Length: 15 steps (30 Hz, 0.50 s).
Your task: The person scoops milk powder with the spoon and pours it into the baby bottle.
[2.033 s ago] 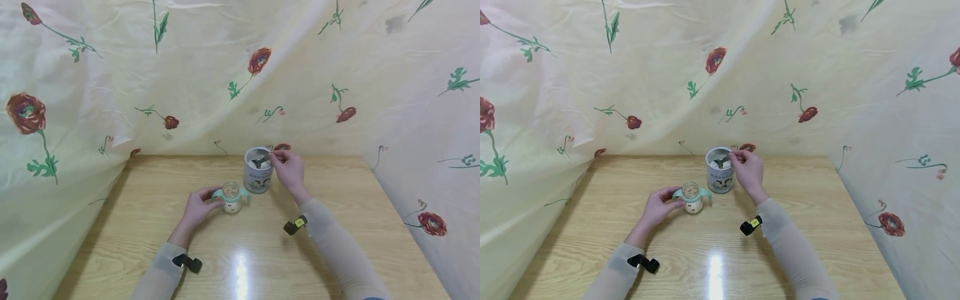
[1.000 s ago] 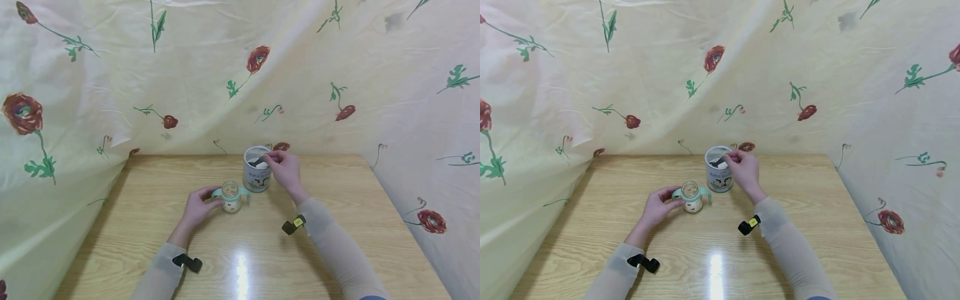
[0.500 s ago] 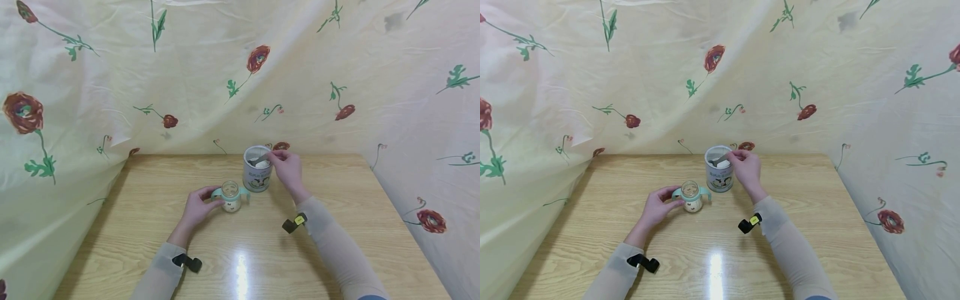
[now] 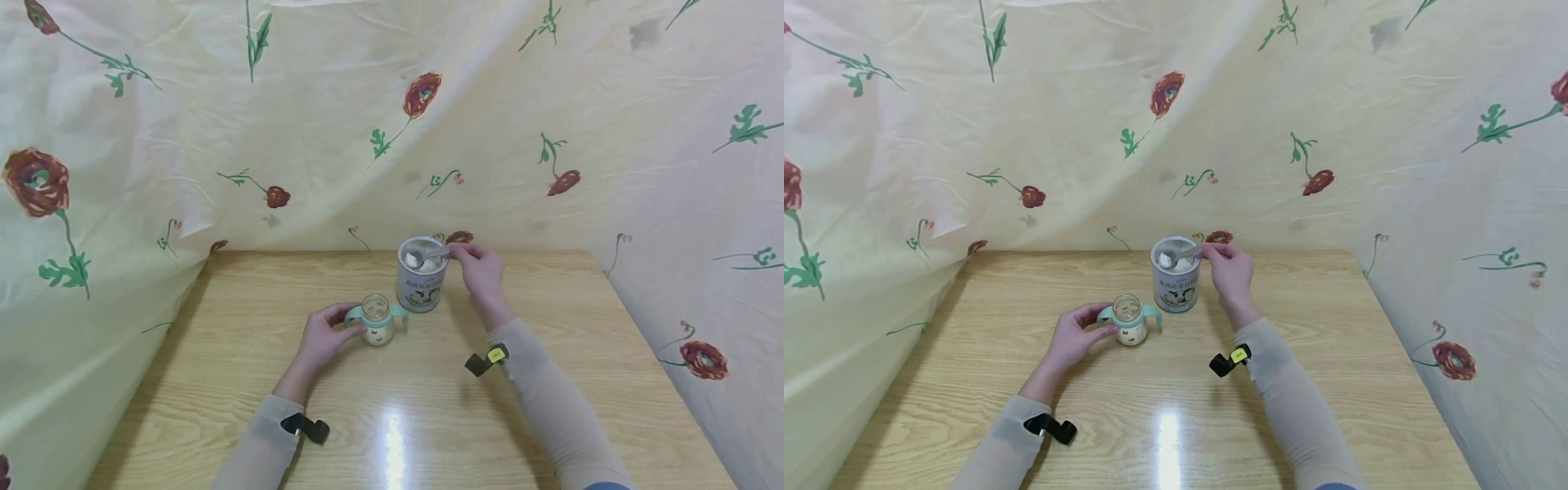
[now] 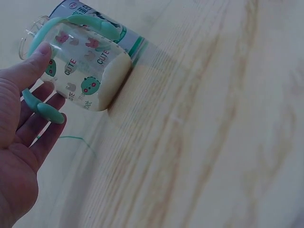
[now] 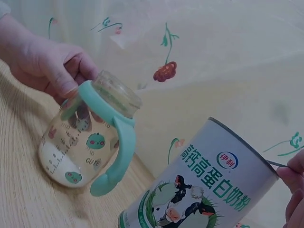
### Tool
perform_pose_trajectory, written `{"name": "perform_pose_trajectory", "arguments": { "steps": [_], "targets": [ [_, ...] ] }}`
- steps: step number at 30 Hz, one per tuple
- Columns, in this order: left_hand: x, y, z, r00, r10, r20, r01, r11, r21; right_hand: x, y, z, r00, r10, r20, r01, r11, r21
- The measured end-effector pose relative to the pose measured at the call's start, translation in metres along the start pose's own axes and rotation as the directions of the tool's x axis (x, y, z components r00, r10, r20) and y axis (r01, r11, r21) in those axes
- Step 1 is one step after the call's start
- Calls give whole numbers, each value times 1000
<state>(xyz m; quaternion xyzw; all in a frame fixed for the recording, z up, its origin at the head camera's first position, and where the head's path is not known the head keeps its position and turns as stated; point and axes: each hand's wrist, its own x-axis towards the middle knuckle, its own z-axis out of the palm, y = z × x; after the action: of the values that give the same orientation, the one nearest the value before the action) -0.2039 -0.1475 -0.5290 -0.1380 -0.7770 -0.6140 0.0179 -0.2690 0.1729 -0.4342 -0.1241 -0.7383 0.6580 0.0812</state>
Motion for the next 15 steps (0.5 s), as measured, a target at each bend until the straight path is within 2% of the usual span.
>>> {"name": "perform_pose_trajectory", "arguments": {
  "steps": [7, 10, 13, 15],
  "targets": [
    [0, 0, 0, 1000, 2, -2, -2, 1000, 2, 1, 4, -2, 1000, 28, -7, -28, 998, 64],
    [0, 0, 0, 1000, 2, -2, -2, 1000, 7, 1, 6, -3, 998, 67, -10, -66, 992, 105],
    [0, 0, 0, 1000, -1, -3, 1, 1000, 10, 0, 6, -4, 992, 127, 10, -126, 973, 193],
    [0, 0, 0, 1000, -3, -3, 3, 1000, 9, 0, 5, -4, 985, 172, 35, -175, 945, 275]
  ]
}}
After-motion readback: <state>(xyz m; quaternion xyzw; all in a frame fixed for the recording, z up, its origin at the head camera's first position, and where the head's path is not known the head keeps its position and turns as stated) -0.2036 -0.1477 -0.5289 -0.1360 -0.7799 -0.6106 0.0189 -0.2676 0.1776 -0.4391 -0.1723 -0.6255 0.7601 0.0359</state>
